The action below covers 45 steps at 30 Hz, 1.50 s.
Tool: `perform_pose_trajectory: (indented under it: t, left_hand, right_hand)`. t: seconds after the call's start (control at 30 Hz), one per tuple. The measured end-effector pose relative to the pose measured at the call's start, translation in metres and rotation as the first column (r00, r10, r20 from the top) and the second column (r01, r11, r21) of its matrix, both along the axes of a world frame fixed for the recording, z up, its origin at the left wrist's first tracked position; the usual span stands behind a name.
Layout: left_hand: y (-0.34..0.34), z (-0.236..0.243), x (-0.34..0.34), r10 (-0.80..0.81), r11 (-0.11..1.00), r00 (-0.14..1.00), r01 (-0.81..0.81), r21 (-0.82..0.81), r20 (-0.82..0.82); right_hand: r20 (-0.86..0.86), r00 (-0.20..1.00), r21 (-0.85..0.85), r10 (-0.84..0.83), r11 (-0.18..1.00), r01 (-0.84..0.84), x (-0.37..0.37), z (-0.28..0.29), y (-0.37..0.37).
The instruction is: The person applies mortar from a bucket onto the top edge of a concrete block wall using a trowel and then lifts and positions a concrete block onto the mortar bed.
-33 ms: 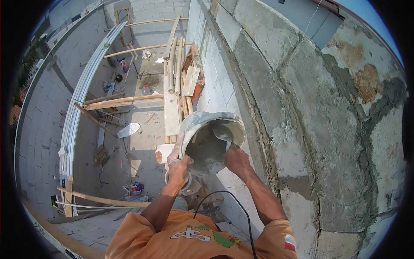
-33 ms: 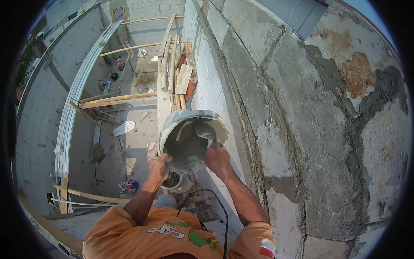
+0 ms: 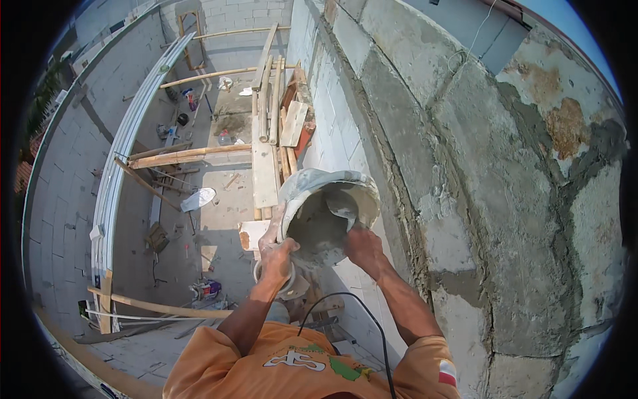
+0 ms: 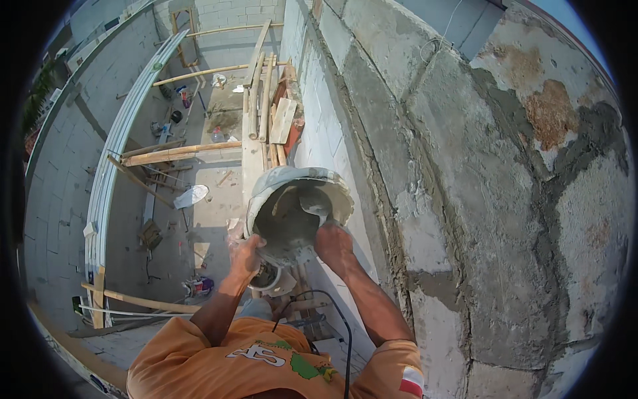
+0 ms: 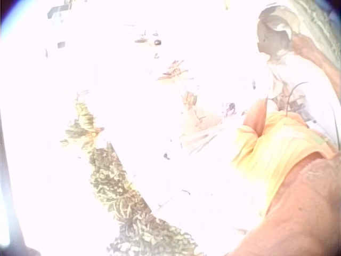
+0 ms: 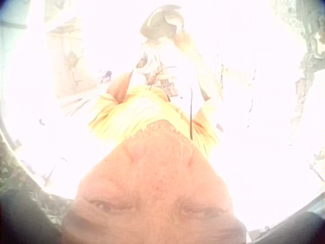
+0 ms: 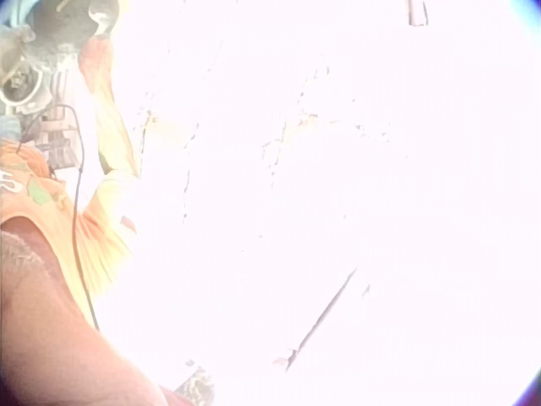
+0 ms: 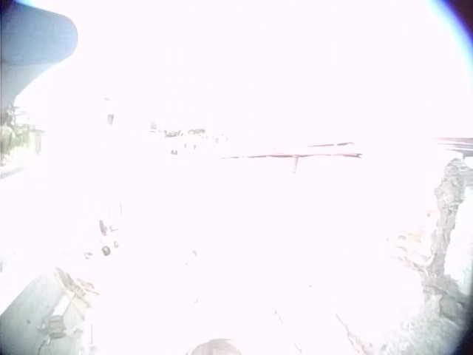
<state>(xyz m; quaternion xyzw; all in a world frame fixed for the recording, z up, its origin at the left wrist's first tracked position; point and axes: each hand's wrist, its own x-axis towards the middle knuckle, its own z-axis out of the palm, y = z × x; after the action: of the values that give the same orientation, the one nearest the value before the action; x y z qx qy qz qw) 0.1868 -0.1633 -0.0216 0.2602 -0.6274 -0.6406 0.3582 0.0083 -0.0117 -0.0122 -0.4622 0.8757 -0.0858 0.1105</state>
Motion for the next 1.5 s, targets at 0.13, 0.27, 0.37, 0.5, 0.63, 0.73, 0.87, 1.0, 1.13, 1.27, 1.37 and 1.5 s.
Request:
perform_pose_trajectory:
  t: [0.13,0.27,0.37,0.5,0.63,0.73,0.87,1.0,1.13,1.27,1.37,1.5]
  left_hand:
    - [0.005,0.009,-0.002,-0.051,0.997,0.989,0.058,-0.044,0.142]
    - [0.003,-0.008,0.004,0.052,0.996,0.996,-0.058,-0.075,-0.068]
    - [0.006,-0.007,-0.002,0.056,0.989,0.986,-0.033,0.145,-0.157]
    - [0.005,-0.009,-0.004,0.082,0.946,0.997,-0.081,-0.314,-0.009]
    - [0.008,0.011,-0.006,0.116,0.883,0.975,-0.014,0.470,-0.189]
    - [0.009,0.015,-0.007,0.087,0.854,0.983,0.012,0.520,-0.164]
    - [0.009,0.005,-0.004,0.066,0.985,0.997,-0.058,-0.161,0.045]
    - [0.001,0.012,0.000,0.025,0.995,0.996,-0.016,-0.098,0.090]
    - [0.000,0.005,-0.001,-0.059,0.996,0.998,0.058,0.064,0.021]
    - [-0.009,0.001,-0.003,-0.076,0.970,0.997,0.078,0.230,-0.019]
    - [-0.013,0.010,-0.003,-0.060,0.960,0.997,0.070,0.271,-0.046]
    - [-0.016,0.023,-0.004,-0.044,0.977,0.998,0.053,0.205,-0.047]
  right_hand:
    - [0.131,0.984,0.010,0.118,0.993,-0.121,0.013,-0.027,0.016]
    - [0.090,0.996,0.013,0.028,0.999,-0.030,-0.004,-0.014,0.008]
    - [0.075,0.997,-0.011,-0.022,1.000,0.023,-0.010,-0.017,0.010]
    - [0.186,0.982,0.067,-0.034,0.998,0.021,0.013,-0.015,0.007]
    - [0.208,0.977,0.132,0.055,0.988,-0.084,-0.007,-0.011,0.011]
    - [0.223,0.971,0.114,-0.080,0.992,0.056,-0.008,0.008,-0.001]
    - [0.131,0.991,0.074,0.039,0.996,-0.049,0.006,-0.008,0.002]
    - [0.230,0.973,0.196,0.026,0.978,-0.073,0.020,-0.003,0.010]
    - [0.159,0.985,0.191,-0.066,0.981,0.035,0.011,0.011,0.007]
    - [0.112,0.990,0.192,-0.079,0.980,0.057,-0.001,0.027,0.015]
    - [0.050,0.997,0.231,-0.066,0.972,0.053,-0.007,0.038,0.020]
    - [-0.190,0.980,0.200,0.064,0.980,-0.025,-0.023,0.042,0.024]
